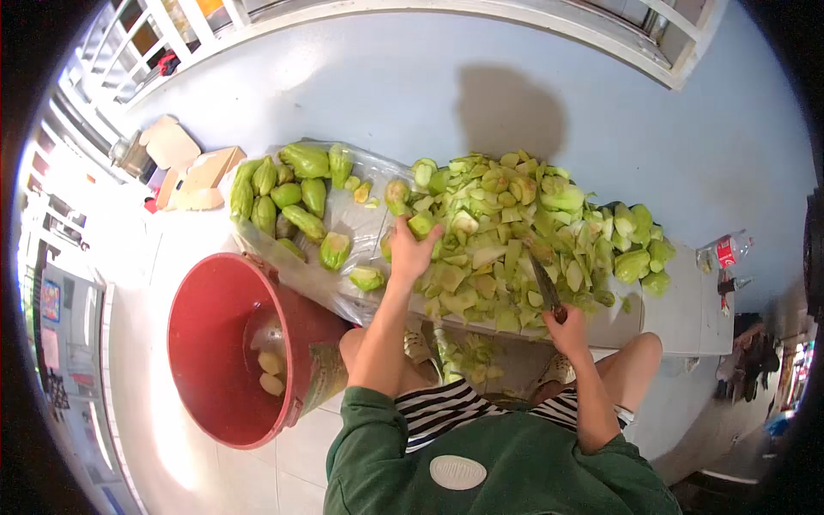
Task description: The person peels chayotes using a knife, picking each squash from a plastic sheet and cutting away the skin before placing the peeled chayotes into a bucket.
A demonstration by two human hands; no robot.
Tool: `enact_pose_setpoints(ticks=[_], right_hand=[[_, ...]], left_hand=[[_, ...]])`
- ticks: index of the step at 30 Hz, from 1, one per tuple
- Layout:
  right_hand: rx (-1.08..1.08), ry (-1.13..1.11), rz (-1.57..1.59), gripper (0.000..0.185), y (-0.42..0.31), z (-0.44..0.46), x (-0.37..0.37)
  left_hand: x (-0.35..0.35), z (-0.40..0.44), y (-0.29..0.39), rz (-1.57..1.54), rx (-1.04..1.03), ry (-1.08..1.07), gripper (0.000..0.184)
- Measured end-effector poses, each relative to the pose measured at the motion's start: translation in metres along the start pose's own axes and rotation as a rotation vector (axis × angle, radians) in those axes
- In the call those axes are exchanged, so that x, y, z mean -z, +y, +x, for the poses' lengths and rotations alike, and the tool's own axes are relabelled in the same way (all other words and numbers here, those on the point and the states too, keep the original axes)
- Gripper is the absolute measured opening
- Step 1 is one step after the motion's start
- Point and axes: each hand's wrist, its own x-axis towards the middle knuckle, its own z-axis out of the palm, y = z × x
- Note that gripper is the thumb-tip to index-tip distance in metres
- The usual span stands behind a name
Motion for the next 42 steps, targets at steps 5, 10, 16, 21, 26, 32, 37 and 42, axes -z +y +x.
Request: enact_pose_setpoints(ticks=[5, 10, 16, 21, 26, 32, 37, 42], right_hand=[[0.038, 0.018, 0.008, 0.033, 0.004, -0.001, 0.0], [-0.004, 0.036, 0.019, 0.033, 0.016, 0.003, 0.004], [-0.01, 0.037, 0.054, 0.031, 0.026, 0.007, 0.007], [-0.117, 0.019, 0.046, 0.029, 0.017, 0.008, 0.012], [-0.043, 0.014, -0.029, 0.03, 0.032, 0.015, 0.001], [-0.057, -0.048, -0.038, 0.03, 0.013, 0.01, -0.003], [-0.08, -0.064, 0.012, 0.031, -0.004, 0.009, -0.006], [0.035, -0.069, 0.005, 0.033, -0.01, -0.003, -0.013]], left_hand=[[-0.007, 0.007, 0.0, 0.088, -0.023, 0.048, 0.075], [-0.018, 0.023, -0.026, 0.211, -0.158, -0.092, 0.064], [0.004, 0.046, -0.026, 0.112, 0.165, -0.086, 0.038], [0.089, 0.092, -0.095, 0.689, 0.223, 0.615, 0.058], [0.118, 0.112, -0.158, 0.586, 0.51, 0.56, 0.081], [0.123, 0.117, -0.182, -0.069, 0.413, 0.557, 0.064], [0.142, 0.095, -0.131, -1.46, 0.312, 0.114, 0.057], [0.117, 0.067, -0.069, -1.505, 0.401, -0.161, 0.062]])
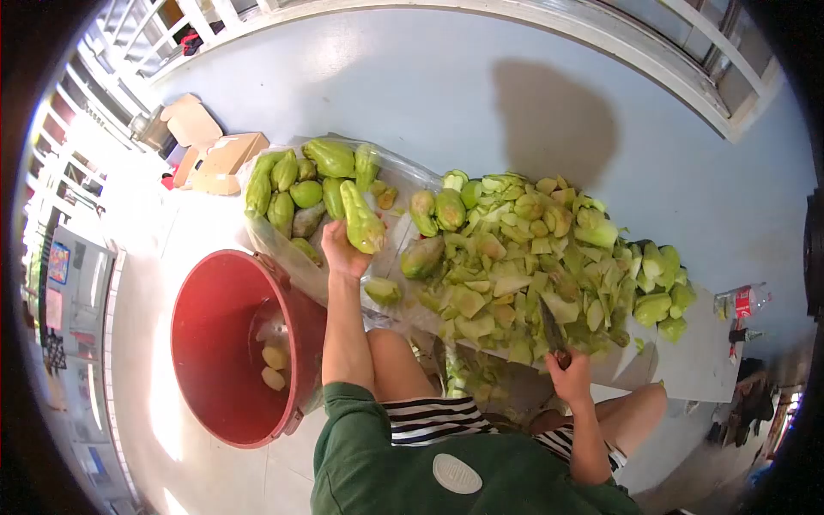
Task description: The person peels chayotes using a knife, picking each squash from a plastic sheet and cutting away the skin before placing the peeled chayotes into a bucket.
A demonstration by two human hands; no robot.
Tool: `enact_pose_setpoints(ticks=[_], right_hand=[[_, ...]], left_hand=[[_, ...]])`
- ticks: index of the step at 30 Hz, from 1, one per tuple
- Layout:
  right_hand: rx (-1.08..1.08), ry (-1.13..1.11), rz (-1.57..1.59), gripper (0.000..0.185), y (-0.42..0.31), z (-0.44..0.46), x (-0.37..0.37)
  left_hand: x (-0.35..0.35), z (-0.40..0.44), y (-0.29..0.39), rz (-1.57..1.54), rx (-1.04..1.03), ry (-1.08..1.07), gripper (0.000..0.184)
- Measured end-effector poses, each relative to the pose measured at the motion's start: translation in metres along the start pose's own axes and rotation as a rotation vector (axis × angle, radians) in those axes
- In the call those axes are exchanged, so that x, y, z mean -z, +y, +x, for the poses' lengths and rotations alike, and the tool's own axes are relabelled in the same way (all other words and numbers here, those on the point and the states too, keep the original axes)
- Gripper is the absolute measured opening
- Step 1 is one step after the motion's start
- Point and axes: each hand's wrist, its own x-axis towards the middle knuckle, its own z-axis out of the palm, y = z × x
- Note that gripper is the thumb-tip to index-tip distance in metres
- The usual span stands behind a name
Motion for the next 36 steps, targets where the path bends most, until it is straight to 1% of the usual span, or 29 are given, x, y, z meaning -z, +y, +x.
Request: enact_pose_setpoints(ticks=[1, 3, 7, 9, 10, 12, 13, 15, 16, 17, 18, 19, 20, 21, 23, 24, 26, 27, 28, 29, 30, 31, 33, 34, 35, 36], right_hand=[[0.0, 0.007, -0.003, 0.033, -0.004, -0.003, 0.001], [-0.039, -0.057, 0.009, 0.036, -0.012, -0.013, 0.003], [0.018, -0.048, -0.027, 0.037, -0.014, -0.026, 0.004], [-0.002, -0.103, -0.028, 0.037, -0.015, -0.033, 0.007], [-0.001, -0.093, -0.028, 0.037, -0.018, -0.038, 0.01], [0.068, -0.065, -0.034, 0.037, -0.028, -0.046, 0.015], [0.06, -0.049, -0.028, 0.037, -0.029, -0.048, 0.016], [0.104, 0.005, -0.074, 0.033, -0.029, -0.05, 0.019], [0.087, 0.023, -0.07, 0.033, -0.033, -0.048, 0.023], [0.155, 0.015, -0.157, 0.03, -0.039, -0.043, 0.028], [0.216, 0.003, -0.245, 0.027, -0.044, -0.038, 0.032], [0.309, 0.062, -0.261, 0.025, -0.052, -0.035, 0.036], [0.404, 0.121, -0.279, 0.023, -0.063, -0.033, 0.039], [0.38, 0.132, -0.279, 0.023, -0.075, -0.028, 0.043], [0.675, 0.208, -0.313, 0.024, -0.1, -0.021, 0.048], [0.664, 0.218, -0.319, 0.024, -0.11, -0.018, 0.049], [0.818, 0.239, -0.314, 0.025, -0.127, -0.013, 0.049], [0.812, 0.244, -0.319, 0.025, -0.137, -0.013, 0.049], [0.877, 0.224, -0.283, 0.024, -0.147, -0.014, 0.049], [0.941, 0.202, -0.244, 0.024, -0.152, -0.014, 0.048], [0.954, 0.226, -0.282, 0.018, -0.148, -0.01, 0.042], [0.949, 0.226, -0.282, 0.018, -0.141, 0.006, 0.041], [0.385, 0.225, -0.502, 0.02, -0.111, 0.04, 0.045], [0.295, 0.208, -0.491, 0.021, -0.088, 0.053, 0.052], [0.209, 0.191, -0.485, 0.023, -0.073, 0.065, 0.064], [0.216, 0.196, -0.5, 0.023, -0.069, 0.066, 0.071]], left_hand=[[-0.015, -0.002, -0.003, -0.004, 0.002, -0.006, 0.062], [-0.04, -0.009, -0.005, 0.113, 0.062, -0.024, 0.061], [-0.076, -0.029, -0.022, 0.096, 0.104, -0.131, 0.057], [-0.094, -0.043, -0.035, 0.059, 0.12, -0.193, 0.055], [-0.103, -0.049, -0.043, 0.108, 0.075, -0.222, 0.051], [-0.128, -0.064, -0.057, 0.208, -0.028, -0.266, 0.042], [-0.134, -0.067, -0.067, 0.209, -0.017, -0.282, 0.042], [-0.142, -0.073, -0.089, 0.601, -0.294, -0.122, 0.039], [-0.144, -0.077, -0.098, 0.696, -0.345, -0.089, 0.039], [-0.146, -0.08, -0.107, 0.694, -0.327, -0.11, 0.039], [-0.148, -0.085, -0.115, 0.871, -0.432, -0.134, 0.04], [-0.149, -0.09, -0.123, 1.047, -0.538, -0.16, 0.042], [-0.151, -0.094, -0.133, 1.019, -0.517, -0.153, 0.046], [-0.147, -0.093, -0.14, 1.016, -0.498, -0.173, 0.046], [-0.137, -0.088, -0.152, 1.136, -0.68, -0.263, 0.051], [-0.139, -0.09, -0.154, 1.143, -0.719, -0.267, 0.052], [-0.132, -0.091, -0.16, 1.111, -0.693, -0.31, 0.054], [-0.123, -0.09, -0.165, 1.086, -0.673, -0.338, 0.056], [-0.11, -0.083, -0.176, 0.941, -0.668, -0.36, 0.062], [-0.095, -0.08, -0.186, 0.901, -0.601, -0.358, 0.063], [-0.096, -0.082, -0.188, 0.86, -0.535, -0.353, 0.065], [-0.116, -0.096, -0.178, 0.811, -0.464, -0.364, 0.062], [-0.128, -0.096, -0.155, 1.083, -0.497, -0.367, 0.054], [-0.137, -0.099, -0.149, 1.068, -0.534, -0.346, 0.048], [-0.14, -0.097, -0.147, 1.054, -0.553, -0.35, 0.048], [-0.141, -0.097, -0.145, 0.97, -0.498, -0.341, 0.049]])
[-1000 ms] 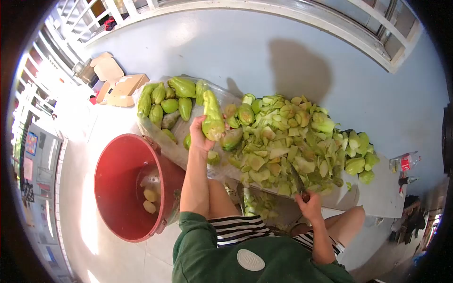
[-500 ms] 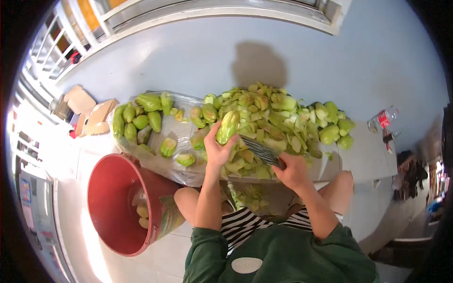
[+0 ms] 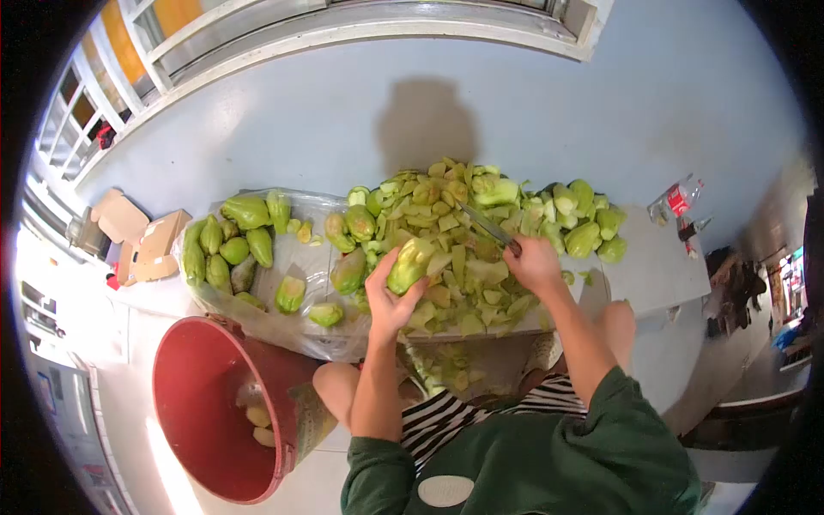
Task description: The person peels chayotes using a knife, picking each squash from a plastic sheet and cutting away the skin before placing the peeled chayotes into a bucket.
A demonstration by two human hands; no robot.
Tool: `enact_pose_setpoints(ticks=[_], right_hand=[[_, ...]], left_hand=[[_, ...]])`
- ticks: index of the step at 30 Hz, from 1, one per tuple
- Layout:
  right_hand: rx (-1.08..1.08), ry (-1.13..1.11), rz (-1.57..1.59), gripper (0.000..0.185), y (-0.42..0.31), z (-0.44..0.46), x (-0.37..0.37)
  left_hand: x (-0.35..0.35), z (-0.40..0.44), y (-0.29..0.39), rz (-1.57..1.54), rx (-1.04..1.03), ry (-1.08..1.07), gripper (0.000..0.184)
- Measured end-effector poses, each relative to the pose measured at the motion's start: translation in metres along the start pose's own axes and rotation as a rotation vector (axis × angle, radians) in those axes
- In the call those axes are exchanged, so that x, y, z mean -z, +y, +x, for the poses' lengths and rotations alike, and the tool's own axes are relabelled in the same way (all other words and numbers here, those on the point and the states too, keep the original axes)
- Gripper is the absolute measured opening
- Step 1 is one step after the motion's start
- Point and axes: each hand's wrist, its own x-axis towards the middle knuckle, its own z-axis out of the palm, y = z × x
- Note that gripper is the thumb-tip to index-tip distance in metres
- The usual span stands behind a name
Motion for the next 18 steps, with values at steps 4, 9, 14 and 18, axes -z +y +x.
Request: enact_pose_setpoints(ticks=[4, 9, 14, 18], right_hand=[[-0.074, 0.058, 0.098, 0.026, 0.002, -0.027, -0.004], [-0.019, 0.105, 0.203, 0.024, 0.007, -0.04, -0.027], [0.075, 0.102, 0.228, 0.02, 0.003, -0.054, -0.024], [0.197, 0.116, 0.174, 0.016, -0.009, -0.069, -0.016]], left_hand=[[-0.002, 0.006, -0.009, -0.081, 0.271, -0.017, 0.044], [-0.014, 0.0, -0.047, -0.812, 0.384, 0.216, 0.053], [-0.013, -0.026, -0.055, -0.897, 0.908, 0.013, 0.052], [-0.003, -0.014, -0.021, -0.886, 0.653, -0.091, 0.036]])
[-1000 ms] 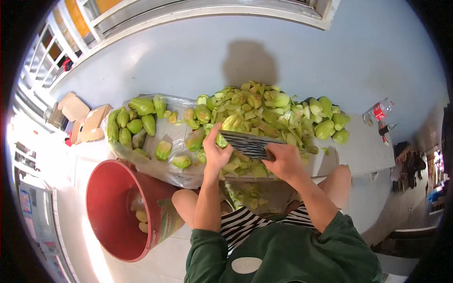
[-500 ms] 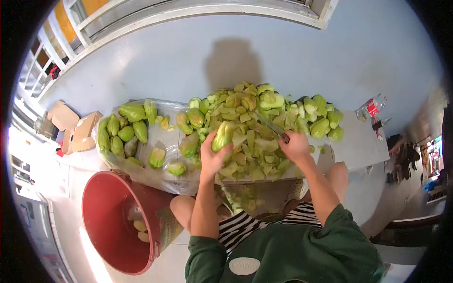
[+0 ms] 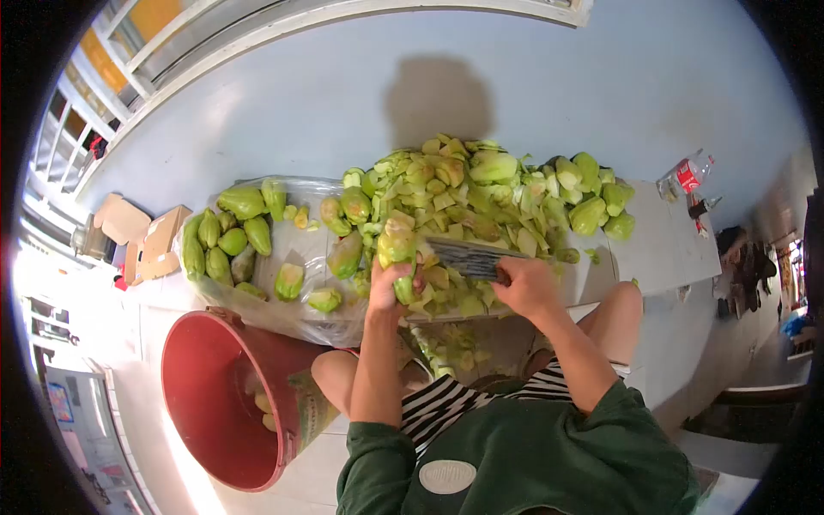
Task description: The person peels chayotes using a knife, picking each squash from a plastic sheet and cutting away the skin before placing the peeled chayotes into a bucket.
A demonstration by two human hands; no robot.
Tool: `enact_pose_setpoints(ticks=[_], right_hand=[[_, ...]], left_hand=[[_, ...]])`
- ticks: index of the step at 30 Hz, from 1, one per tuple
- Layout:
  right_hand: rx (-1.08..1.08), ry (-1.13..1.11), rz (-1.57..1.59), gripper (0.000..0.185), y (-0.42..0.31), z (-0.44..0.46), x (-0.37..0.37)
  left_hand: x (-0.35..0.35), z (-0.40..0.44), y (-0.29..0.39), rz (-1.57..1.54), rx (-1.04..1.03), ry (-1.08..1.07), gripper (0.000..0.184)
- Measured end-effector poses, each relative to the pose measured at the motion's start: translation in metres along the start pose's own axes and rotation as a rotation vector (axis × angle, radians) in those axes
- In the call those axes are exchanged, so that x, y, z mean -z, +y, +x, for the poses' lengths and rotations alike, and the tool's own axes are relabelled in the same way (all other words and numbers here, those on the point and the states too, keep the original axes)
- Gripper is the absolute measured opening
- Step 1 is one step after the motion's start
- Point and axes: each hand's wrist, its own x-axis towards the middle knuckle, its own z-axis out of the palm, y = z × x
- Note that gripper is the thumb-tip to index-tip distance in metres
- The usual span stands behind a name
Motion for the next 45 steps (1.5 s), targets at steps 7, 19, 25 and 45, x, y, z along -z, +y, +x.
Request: enact_pose_setpoints(ticks=[7, 19, 25, 45], right_hand=[[0.447, 0.083, -0.034, 0.023, -0.059, 0.017, -0.015], [0.029, -0.254, -0.264, 0.016, -0.018, 0.067, -0.033], [-0.26, -0.171, -0.296, 0.019, 0.031, 0.067, 0.002], [0.226, -0.201, -0.24, 0.013, -0.033, 0.057, -0.037]], left_hand=[[0.034, 0.002, -0.039, -0.157, -0.102, -0.074, 0.036], [-0.009, -0.01, 0.012, 0.494, -0.101, 0.033, 0.043], [-0.02, -0.004, 0.013, 0.413, -0.12, 0.086, 0.051], [-0.005, 0.003, 0.008, 0.673, -0.097, 0.173, 0.029]])
